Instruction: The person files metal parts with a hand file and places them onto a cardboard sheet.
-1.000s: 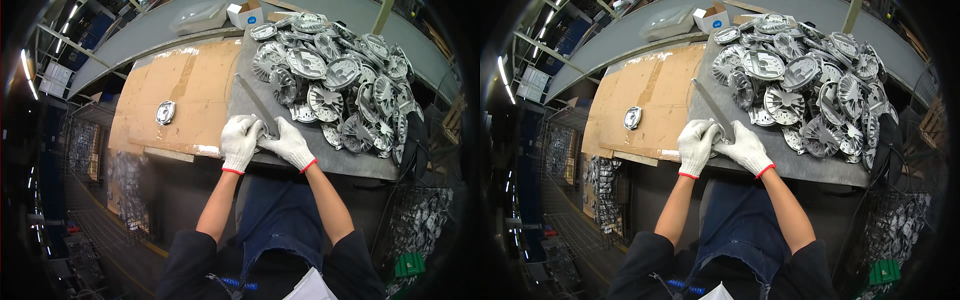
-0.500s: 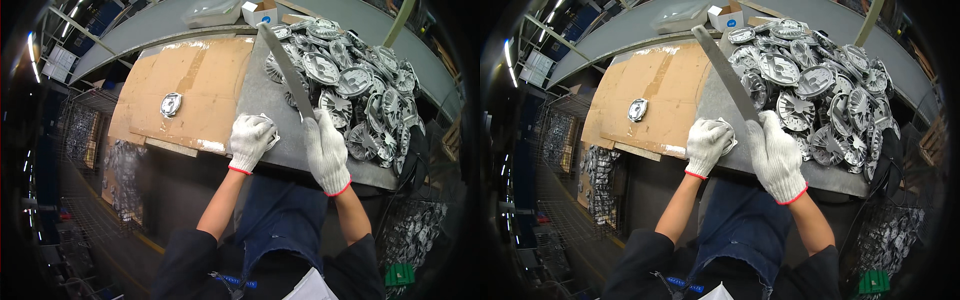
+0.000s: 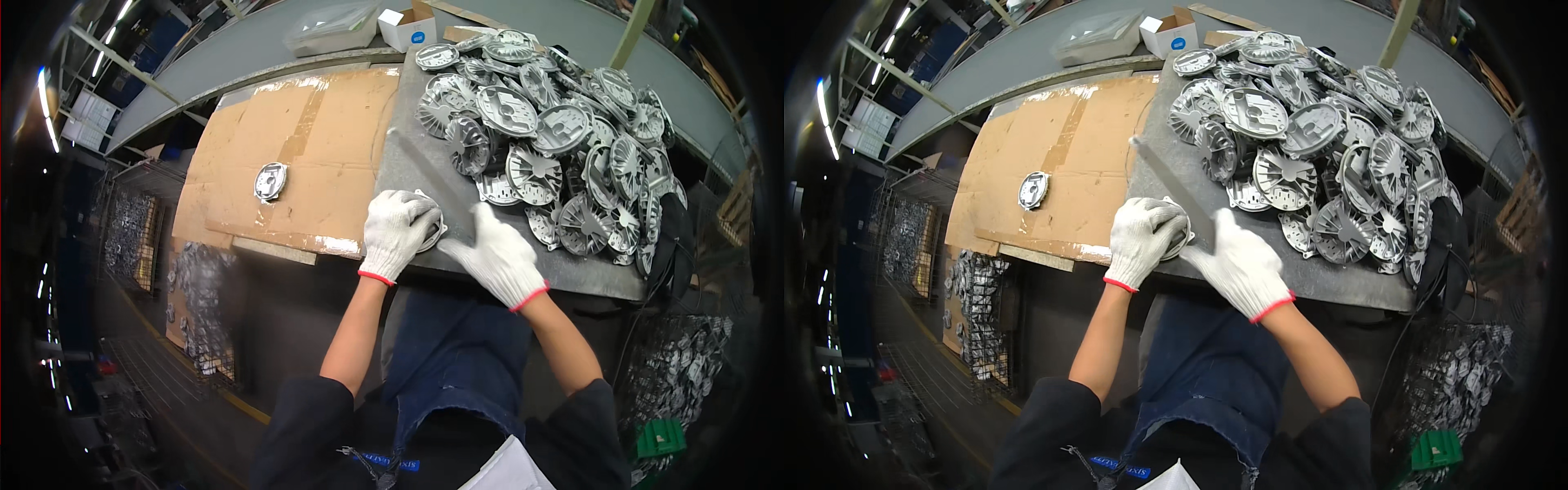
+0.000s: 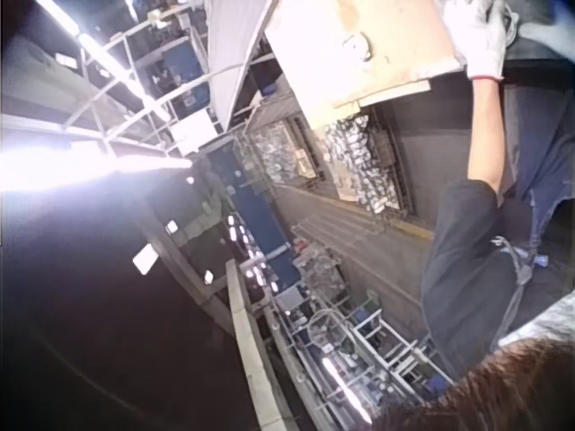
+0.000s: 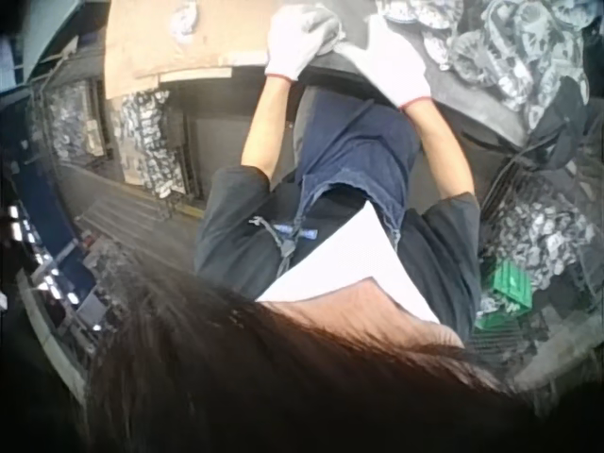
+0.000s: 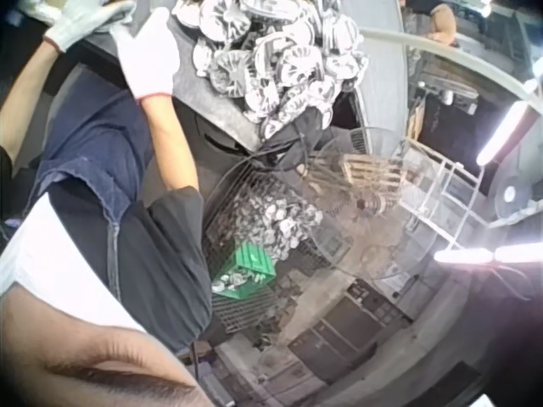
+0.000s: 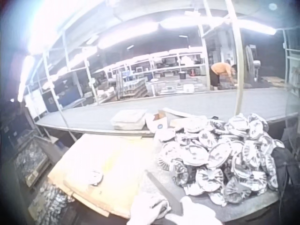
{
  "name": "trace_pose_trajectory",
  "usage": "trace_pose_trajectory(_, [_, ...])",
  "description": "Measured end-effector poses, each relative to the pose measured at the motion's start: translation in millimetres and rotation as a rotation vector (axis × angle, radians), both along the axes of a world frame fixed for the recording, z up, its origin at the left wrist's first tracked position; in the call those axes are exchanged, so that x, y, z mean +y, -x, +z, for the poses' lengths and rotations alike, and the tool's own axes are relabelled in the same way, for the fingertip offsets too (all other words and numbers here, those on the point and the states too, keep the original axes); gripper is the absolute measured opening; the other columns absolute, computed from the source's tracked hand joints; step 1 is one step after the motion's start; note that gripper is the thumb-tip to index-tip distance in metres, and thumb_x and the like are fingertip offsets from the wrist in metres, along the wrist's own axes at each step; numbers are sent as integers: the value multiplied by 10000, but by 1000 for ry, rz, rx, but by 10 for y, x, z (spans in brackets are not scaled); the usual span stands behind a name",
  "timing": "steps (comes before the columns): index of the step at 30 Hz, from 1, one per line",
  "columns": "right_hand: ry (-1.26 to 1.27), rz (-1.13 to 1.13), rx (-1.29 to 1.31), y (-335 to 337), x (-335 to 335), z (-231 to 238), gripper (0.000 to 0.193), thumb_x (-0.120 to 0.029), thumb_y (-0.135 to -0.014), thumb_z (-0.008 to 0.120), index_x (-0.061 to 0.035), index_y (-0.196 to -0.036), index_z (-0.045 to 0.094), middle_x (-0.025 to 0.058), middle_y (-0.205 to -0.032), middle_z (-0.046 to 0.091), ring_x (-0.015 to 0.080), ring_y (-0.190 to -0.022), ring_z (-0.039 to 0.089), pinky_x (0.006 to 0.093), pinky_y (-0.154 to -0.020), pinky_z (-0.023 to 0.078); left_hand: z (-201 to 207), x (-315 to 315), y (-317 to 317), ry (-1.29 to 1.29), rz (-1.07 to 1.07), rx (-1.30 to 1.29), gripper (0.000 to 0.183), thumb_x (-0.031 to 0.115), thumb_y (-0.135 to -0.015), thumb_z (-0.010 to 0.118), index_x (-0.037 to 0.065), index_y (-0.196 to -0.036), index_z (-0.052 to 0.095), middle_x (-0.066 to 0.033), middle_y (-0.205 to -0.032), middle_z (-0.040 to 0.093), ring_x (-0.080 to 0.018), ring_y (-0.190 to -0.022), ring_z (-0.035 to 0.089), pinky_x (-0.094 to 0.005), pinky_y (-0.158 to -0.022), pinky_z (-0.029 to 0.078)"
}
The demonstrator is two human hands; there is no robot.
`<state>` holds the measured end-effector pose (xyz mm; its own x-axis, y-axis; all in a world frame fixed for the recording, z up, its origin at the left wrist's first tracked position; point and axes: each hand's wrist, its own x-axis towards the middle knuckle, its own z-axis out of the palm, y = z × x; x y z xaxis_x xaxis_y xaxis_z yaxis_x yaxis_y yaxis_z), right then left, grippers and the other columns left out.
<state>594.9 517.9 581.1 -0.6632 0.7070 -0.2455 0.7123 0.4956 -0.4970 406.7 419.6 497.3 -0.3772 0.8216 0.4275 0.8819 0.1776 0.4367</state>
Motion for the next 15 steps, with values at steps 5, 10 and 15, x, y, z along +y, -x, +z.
trace_pose_trajectory(5, [208,-6,32,457,162,-364,686,-515,-941,786,23,-1316,586,305,-1156,801,482,-1150,779,558,-994,607,7,78,50,-2,-103,-19,126,230,-902,864,118,-953,890,-67,-1069,839,-306,-1035,760,-424,-954,594])
trace_pose_trajectory(10, [240,-42,90,592,186,-576,755,-510,-912,800,34,-1403,614,333,-1213,782,479,-1222,755,546,-1030,600,-15,-19,-61,-147,-102,-280,120,86,-916,875,32,-1023,870,-124,-1060,831,-292,-1102,794,-406,-1001,614])
trace_pose_trajectory(15, [236,-73,98,625,182,-610,703,-506,-926,793,19,-1365,635,333,-1215,777,486,-1206,757,555,-1015,599,-99,-5,-104,-272,-37,-311,129,28,-928,865,9,-1055,867,-140,-1056,834,-287,-1110,797,-398,-1022,614])
